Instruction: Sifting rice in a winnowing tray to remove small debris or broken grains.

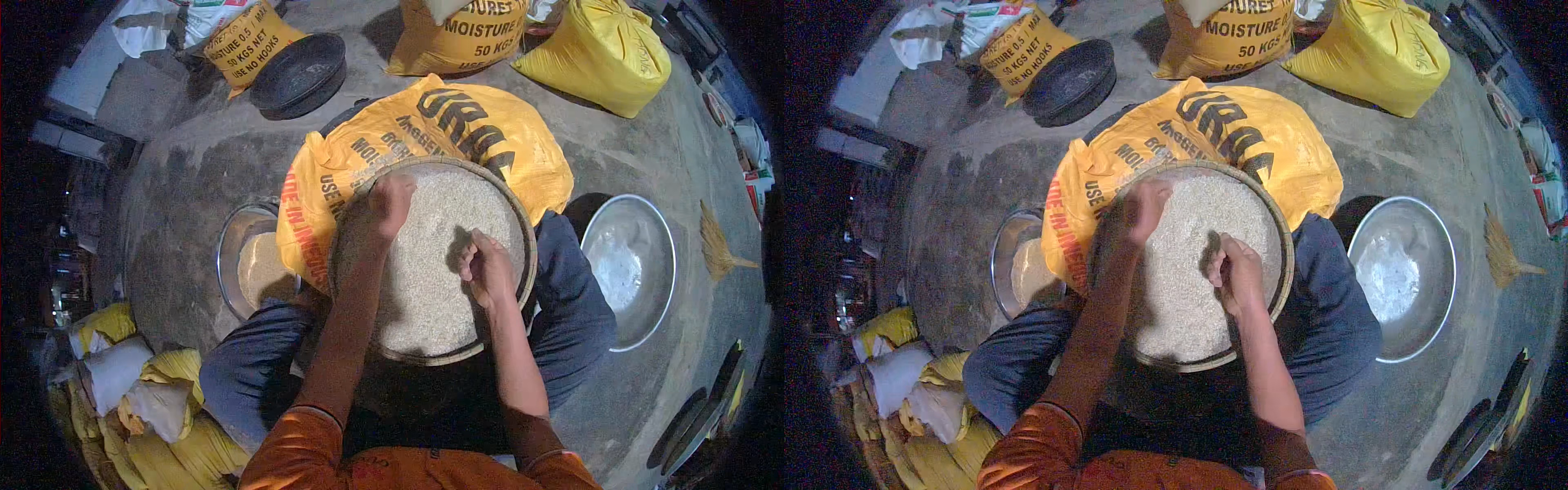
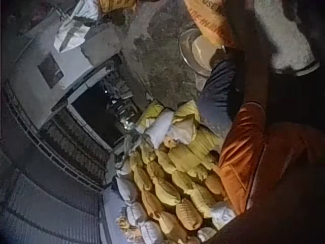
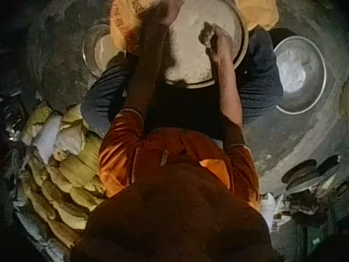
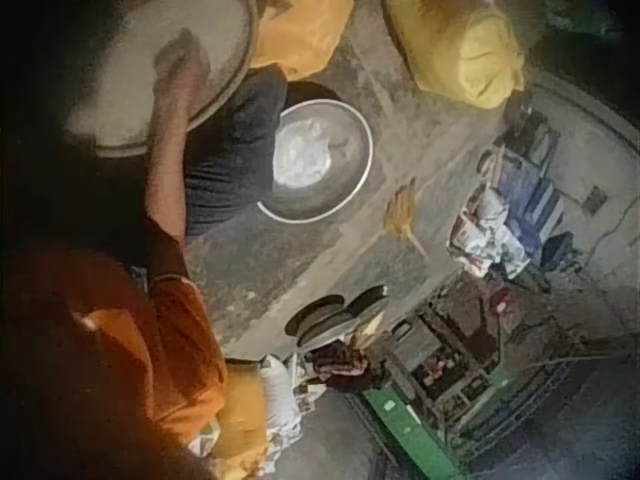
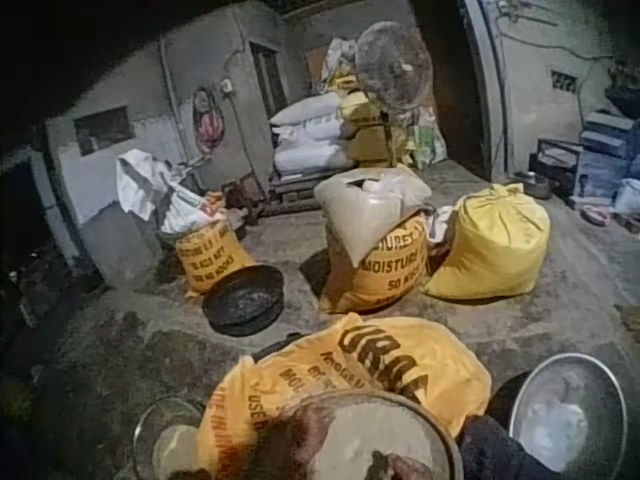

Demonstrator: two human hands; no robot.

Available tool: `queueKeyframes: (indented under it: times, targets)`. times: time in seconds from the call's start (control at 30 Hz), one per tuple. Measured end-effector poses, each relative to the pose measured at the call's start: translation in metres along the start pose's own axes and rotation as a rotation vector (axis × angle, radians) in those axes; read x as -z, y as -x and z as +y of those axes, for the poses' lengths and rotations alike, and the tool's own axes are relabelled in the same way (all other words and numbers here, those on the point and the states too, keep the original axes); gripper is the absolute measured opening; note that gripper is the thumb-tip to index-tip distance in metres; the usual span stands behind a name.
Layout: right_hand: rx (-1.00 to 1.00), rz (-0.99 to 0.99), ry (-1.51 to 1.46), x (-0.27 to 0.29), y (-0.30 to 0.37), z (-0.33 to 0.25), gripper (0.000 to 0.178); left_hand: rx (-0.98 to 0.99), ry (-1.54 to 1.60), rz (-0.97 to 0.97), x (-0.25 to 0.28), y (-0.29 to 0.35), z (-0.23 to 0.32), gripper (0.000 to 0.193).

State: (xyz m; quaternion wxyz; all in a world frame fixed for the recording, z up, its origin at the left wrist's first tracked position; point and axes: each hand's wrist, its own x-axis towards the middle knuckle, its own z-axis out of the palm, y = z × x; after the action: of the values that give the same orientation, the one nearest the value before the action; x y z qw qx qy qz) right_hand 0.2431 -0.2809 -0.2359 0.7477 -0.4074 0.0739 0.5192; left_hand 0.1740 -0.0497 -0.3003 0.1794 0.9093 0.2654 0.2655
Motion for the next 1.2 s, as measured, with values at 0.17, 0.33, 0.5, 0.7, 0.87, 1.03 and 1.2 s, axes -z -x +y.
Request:
queueKeyframes:
  times: [0.17,0.33,0.5,0.7,0.87,1.03,1.2]
  targets:
    - [-0.021,0.013,-0.024,-0.002,0.0,-0.001,0.024,-0.013,-0.115,0.034,-0.006,0.002,0.002,0.011]
    - [-0.009,0.017,-0.053,-0.003,0.0,-0.001,0.029,-0.108,-0.199,0.018,-0.002,-0.001,0.005,0.013]
    - [-0.037,0.058,-0.133,0.001,0.0,-0.004,0.022,-0.095,-0.059,-0.143,0.028,0.004,0.001,0.016]
    - [0.031,-0.01,-0.194,0.007,0.001,-0.004,0.011,0.338,0.026,-0.228,0.04,0.025,0.02,0.017]
    - [0.044,-0.019,-0.061,-0.007,0.001,0.0,0.013,0.125,0.774,0.072,0.034,0.059,0.029,0.019]
    - [0.073,-0.033,0.012,0.0,-0.003,0.004,0.023,0.383,0.662,-0.317,0.054,0.063,0.127,0.011]
    - [0.12,0.034,-0.051,0.009,-0.005,0.004,0.024,0.244,0.439,-0.212,0.052,0.044,0.125,0.01]
